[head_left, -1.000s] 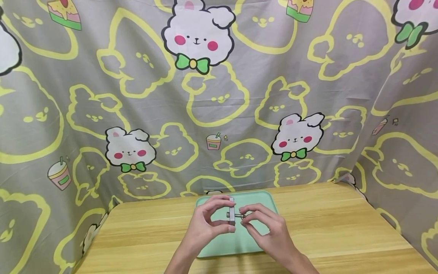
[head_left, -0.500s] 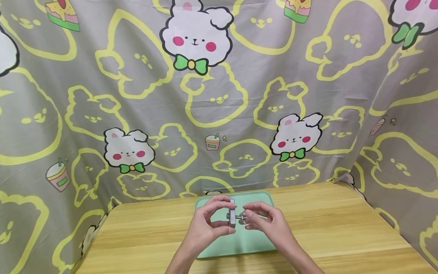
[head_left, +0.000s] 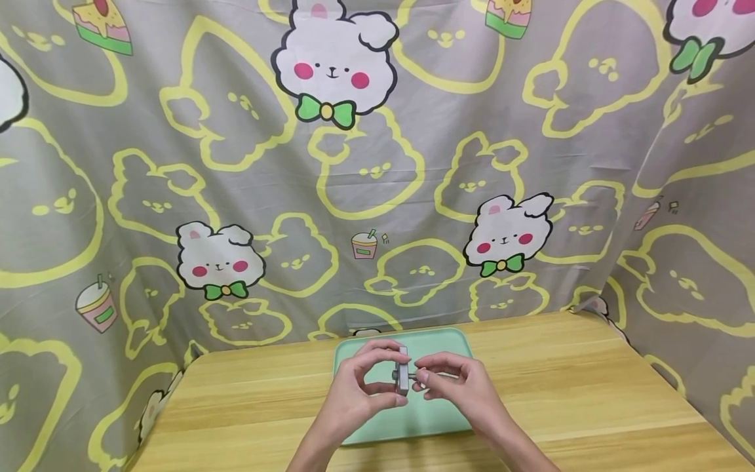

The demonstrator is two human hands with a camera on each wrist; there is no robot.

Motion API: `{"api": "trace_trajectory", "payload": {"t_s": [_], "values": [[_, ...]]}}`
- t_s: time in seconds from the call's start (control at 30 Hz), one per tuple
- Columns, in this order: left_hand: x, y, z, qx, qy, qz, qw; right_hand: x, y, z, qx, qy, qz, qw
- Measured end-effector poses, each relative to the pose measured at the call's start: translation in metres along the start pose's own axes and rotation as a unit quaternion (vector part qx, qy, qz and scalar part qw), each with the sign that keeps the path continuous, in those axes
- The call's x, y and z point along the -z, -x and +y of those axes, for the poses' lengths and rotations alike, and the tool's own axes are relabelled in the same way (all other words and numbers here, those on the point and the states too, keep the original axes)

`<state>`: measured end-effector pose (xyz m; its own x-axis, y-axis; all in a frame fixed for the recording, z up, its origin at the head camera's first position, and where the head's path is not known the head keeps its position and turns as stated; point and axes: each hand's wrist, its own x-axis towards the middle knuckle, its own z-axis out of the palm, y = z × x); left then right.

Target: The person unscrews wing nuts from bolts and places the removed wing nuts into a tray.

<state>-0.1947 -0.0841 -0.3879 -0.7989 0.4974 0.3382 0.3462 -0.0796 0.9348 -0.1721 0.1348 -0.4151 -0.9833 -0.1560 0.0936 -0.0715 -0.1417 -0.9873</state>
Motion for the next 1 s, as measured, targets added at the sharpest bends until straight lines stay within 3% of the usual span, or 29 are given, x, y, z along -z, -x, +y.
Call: {"api": "trace_trajectory", "payload": {"t_s": [0.27, 0.37, 0.43, 0.53, 0.63, 0.73, 0.8, 0.9, 1.0], "values": [[0.002, 0.000, -0.002, 0.001, 0.017, 0.002, 0.9999, -0.003, 0.001, 0.003, 0.099, 0.075, 0.015, 0.9922], [0.004, 0.000, -0.003, -0.001, 0.029, 0.004, 0.9996, -0.004, 0.001, 0.005, 0.170, 0.090, 0.007, 0.9813], [0.005, 0.000, -0.003, -0.003, 0.038, 0.005, 0.9993, -0.005, 0.001, 0.007, 0.227, 0.105, 0.002, 0.9681], [0.006, 0.000, -0.002, -0.006, 0.047, 0.005, 0.9989, -0.006, -0.001, 0.010, 0.320, 0.134, -0.006, 0.9377], [0.007, 0.001, -0.002, -0.010, 0.056, 0.002, 0.9984, -0.007, -0.005, 0.012, 0.424, 0.184, 0.005, 0.8866], [0.007, 0.001, -0.001, -0.011, 0.069, 0.000, 0.9976, -0.009, -0.009, 0.012, 0.516, 0.217, 0.024, 0.8281], [0.008, 0.002, -0.001, -0.011, 0.077, 0.000, 0.9970, -0.011, -0.010, 0.010, 0.556, 0.223, 0.031, 0.8005], [0.009, 0.002, 0.000, -0.011, 0.083, 0.001, 0.9965, -0.015, -0.009, 0.005, 0.584, 0.222, 0.030, 0.7805], [0.009, 0.002, 0.001, -0.016, 0.082, 0.000, 0.9965, -0.017, -0.009, 0.004, 0.586, 0.227, 0.031, 0.7772]]}}
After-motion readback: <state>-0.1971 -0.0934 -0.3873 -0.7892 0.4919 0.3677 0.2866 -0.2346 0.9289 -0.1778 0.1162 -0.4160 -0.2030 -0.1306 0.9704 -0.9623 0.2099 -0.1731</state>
